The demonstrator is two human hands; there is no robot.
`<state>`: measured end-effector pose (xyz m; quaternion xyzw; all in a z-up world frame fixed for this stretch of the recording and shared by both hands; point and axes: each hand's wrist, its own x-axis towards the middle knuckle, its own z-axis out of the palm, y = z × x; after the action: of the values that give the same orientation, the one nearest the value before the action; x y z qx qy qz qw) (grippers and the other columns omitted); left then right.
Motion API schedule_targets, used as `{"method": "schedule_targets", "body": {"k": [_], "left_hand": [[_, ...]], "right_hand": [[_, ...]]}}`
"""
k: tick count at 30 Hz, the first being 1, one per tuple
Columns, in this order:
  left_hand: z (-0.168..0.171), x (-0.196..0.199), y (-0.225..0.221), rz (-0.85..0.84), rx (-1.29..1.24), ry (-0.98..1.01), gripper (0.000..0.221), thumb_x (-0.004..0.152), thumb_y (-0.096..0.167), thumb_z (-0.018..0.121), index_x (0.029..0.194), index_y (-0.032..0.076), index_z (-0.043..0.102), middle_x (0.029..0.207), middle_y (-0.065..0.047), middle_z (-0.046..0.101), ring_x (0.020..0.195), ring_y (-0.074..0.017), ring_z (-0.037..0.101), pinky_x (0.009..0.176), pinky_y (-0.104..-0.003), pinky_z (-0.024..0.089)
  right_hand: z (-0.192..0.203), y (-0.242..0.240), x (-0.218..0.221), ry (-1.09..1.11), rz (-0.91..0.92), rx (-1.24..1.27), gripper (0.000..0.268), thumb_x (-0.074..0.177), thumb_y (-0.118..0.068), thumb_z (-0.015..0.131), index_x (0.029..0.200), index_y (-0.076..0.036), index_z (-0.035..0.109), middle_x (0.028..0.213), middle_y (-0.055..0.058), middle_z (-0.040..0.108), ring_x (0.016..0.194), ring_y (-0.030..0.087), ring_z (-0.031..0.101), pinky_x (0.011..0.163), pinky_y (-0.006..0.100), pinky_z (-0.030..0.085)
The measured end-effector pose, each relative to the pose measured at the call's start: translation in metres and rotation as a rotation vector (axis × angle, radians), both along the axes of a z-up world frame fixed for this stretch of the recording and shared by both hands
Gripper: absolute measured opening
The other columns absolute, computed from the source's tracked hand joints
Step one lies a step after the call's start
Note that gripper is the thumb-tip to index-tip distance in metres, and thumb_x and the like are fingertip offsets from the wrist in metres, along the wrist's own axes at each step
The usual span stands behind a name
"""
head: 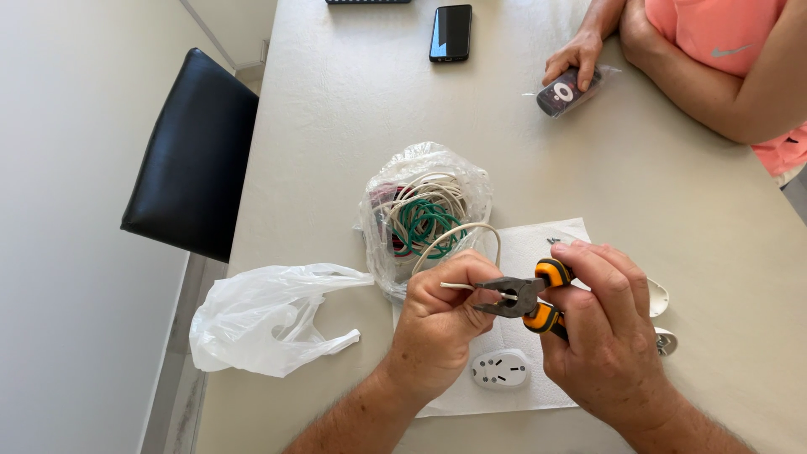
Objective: Stripping insulation from electrical wires and connecting them to a terminal block using a screwdriver.
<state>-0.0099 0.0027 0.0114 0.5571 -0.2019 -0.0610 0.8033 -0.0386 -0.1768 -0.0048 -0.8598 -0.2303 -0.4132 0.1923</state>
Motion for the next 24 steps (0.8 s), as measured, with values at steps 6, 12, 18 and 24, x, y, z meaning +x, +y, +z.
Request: {"method": "schedule_targets", "body": {"k": [6, 12, 18, 24], "left_hand": [[0.0069, -0.002, 0.0013, 0.077, 0.143, -0.175, 0.029, 0.1, 0.037, 0.064, 0.085, 0.011, 0.066, 0.082, 0.001, 0.057, 0.077, -0.0129, 0.048, 0.073, -0.027, 0.04], [0.0074, -0.0021, 0.0011, 0.084, 0.177, -0.177, 0.031, 0.101, 0.038, 0.062, 0.084, 0.012, 0.064, 0.081, 0.002, 0.055, 0.076, -0.013, 0.046, 0.071, -0.027, 0.039], [0.0042, -0.0027, -0.0004, 0.073, 0.159, -0.127, 0.031, 0.1, 0.039, 0.063, 0.084, 0.012, 0.065, 0.081, 0.002, 0.056, 0.076, -0.0122, 0.047, 0.07, -0.026, 0.04], [0.0063, -0.0046, -0.0019, 0.059, 0.141, -0.066, 0.03, 0.1, 0.037, 0.063, 0.084, 0.012, 0.064, 0.078, 0.001, 0.051, 0.071, -0.0112, 0.044, 0.061, -0.026, 0.036]], "right_hand": [[-0.0014, -0.0001, -0.0011, 0.007, 0.004, 0.008, 0.005, 0.095, 0.005, 0.062, 0.094, 0.002, 0.058, 0.131, 0.021, 0.058, 0.12, 0.042, 0.061, 0.109, 0.056, 0.053], [-0.0009, 0.0008, 0.0004, 0.007, 0.03, 0.016, 0.006, 0.096, 0.005, 0.062, 0.092, 0.003, 0.057, 0.129, 0.023, 0.059, 0.116, 0.043, 0.062, 0.106, 0.054, 0.054], [-0.0013, 0.0019, 0.0001, 0.006, 0.026, 0.038, 0.013, 0.096, 0.007, 0.063, 0.088, 0.003, 0.054, 0.124, 0.024, 0.061, 0.111, 0.044, 0.062, 0.099, 0.051, 0.056], [0.0008, 0.0021, -0.0012, 0.075, 0.055, 0.074, 0.015, 0.093, 0.003, 0.062, 0.084, 0.003, 0.05, 0.122, 0.026, 0.061, 0.104, 0.042, 0.062, 0.093, 0.051, 0.054]]}}
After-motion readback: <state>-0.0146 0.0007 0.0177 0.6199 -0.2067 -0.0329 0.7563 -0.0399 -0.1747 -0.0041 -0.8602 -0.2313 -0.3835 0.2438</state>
